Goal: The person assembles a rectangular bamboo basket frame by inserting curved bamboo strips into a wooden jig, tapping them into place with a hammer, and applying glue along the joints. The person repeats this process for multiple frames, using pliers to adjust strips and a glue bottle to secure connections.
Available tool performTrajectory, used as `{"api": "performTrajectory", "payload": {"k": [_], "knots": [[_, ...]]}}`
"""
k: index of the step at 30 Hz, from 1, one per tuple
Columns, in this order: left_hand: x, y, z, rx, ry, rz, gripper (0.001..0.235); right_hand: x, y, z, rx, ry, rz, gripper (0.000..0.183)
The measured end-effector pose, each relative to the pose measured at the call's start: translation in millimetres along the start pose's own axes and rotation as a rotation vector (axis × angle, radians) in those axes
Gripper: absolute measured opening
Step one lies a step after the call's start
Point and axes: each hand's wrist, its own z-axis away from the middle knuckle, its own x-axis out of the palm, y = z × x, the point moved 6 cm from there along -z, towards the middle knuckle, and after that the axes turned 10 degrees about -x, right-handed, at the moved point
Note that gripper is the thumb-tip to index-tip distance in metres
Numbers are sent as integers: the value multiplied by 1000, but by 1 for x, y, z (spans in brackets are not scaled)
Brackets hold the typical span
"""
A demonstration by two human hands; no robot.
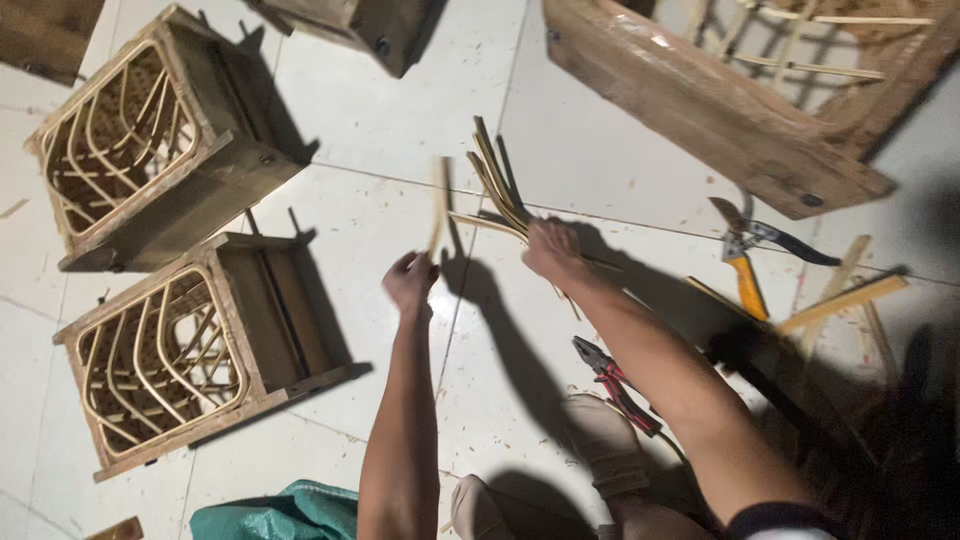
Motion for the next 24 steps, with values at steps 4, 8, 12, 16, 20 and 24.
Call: {"api": "performTrajectory", "payload": {"k": [4,8,12,16,20,24], "knots": [[8,-18,68,-61,-157,472,33,-64,-31,7,26,118,-436,40],[76,2,173,1,-310,438,39,-117,-75,52,-36,-8,-779,38],[119,30,272,45,-556,349,42,-193,-73,128,-294,164,-714,39],[140,28,322,131,-900,-136,45,-230,38,231,68,63,-326,55],[140,44,320,158,-867,-199,44,-237,132,341,293,76,-353,60],[138,39,314,98,-786,-285,50,-176,210,422,560,-117,62,52]]}}
